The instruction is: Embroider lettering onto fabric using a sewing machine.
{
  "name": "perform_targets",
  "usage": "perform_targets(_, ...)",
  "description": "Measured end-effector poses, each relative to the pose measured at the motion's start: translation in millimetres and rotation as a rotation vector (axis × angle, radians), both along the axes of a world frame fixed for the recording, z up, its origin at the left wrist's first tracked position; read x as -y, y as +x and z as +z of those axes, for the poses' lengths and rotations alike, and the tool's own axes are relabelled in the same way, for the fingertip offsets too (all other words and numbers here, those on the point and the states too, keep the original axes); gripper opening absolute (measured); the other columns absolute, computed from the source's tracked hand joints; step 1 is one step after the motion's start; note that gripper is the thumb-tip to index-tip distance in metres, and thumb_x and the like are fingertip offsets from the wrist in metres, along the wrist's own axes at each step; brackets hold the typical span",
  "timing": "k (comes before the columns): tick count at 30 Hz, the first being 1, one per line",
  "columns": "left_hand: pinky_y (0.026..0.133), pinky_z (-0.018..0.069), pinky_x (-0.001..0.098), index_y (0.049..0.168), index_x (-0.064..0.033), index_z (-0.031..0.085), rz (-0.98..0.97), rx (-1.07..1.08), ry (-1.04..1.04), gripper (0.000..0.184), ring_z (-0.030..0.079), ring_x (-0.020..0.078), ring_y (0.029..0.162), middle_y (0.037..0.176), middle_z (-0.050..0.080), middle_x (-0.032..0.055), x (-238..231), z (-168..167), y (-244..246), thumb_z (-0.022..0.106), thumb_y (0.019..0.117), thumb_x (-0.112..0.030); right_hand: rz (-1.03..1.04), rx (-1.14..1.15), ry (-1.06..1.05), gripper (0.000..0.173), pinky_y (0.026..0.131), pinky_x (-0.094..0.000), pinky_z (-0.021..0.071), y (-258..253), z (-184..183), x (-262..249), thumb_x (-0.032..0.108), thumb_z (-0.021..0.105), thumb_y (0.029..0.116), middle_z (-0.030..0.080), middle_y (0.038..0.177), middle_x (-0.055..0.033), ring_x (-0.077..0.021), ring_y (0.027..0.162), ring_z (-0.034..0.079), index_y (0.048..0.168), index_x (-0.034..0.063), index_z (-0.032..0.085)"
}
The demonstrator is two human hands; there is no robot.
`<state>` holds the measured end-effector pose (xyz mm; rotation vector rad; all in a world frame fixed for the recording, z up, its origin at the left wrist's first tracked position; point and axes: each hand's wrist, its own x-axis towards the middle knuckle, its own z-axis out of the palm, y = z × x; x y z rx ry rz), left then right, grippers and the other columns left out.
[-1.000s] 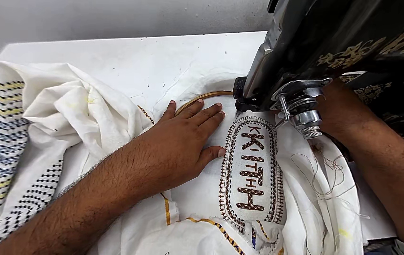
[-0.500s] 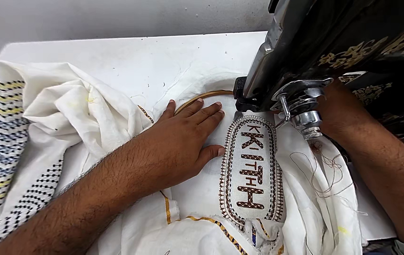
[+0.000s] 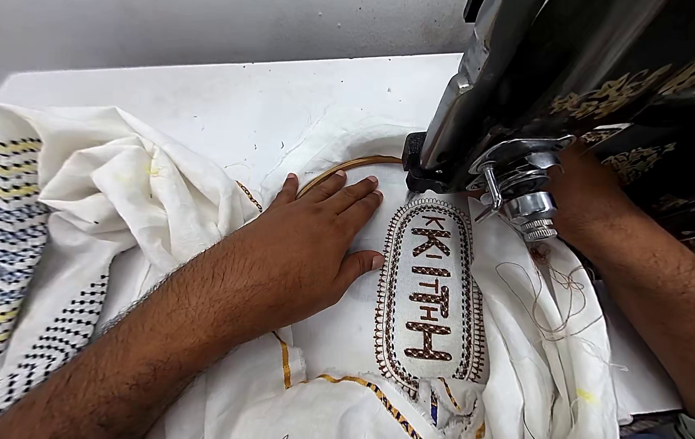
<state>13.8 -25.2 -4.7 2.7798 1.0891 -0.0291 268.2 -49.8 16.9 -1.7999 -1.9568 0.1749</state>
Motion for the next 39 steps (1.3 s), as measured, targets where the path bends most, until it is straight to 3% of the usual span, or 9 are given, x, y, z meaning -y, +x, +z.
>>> perform_targets(13,0.117,0.0249,0.0721,0.158,-0.0129,0.043,-0.021,-0.01,0.005,0.07,0.031,0.0316,0.154,0.165,0.037,0.0044,1.1,0.3,0.7,0.034,0.1044,-0.058,-0.005,0.039,-0.086,0.032,0.071,-0.0479,0.0444,5.6,1.8,-3.1,0.025,0.068,0.0959,0.063,0.083,-0.0189,-0.0279,0.08,0.061,0.087,-0.0055,0.064)
perform_targets(21,0.116,0.0253,0.0722,0.157,-0.0129,0.043,-0.012,-0.003,0.001,0.07,0.031,0.0314,0.154,0.165,0.038,0.0044,0.5,0.6,0.2,0.036,0.1042,-0.057,-0.009,0.015,-0.06,0.028,0.073,-0.0487,0.045,4.9,-0.8,-3.4,0.021,0.069,0.095,0.064,0.085,-0.0204,-0.0289,0.082,0.061,0.09,-0.0064,0.066)
perform_targets(26,0.116,0.025,0.0721,0.157,-0.0123,0.043,-0.012,-0.002,0.006,0.07,0.031,0.0319,0.154,0.165,0.037,0.0052,-0.4,-0.2,0.2,0.035,0.1043,-0.058,-0.011,-0.014,-0.029,0.023,0.074,-0.0427,0.0444,3.4,-2.1,-2.0,0.018,0.069,0.0928,0.063,0.086,-0.0176,-0.023,0.082,0.059,0.091,-0.0055,0.066)
perform_targets(39,0.116,0.0273,0.0712,0.157,-0.0121,0.043,-0.008,-0.016,0.002,0.069,0.032,0.032,0.153,0.165,0.038,0.0052,1.9,3.1,-2.1,0.036,0.1042,-0.056,-0.05,0.021,-0.095,0.03,0.071,-0.048,0.0434,-0.9,1.3,-0.8,0.019,0.067,0.096,0.061,0.083,-0.0218,-0.0293,0.08,0.06,0.086,-0.0092,0.062)
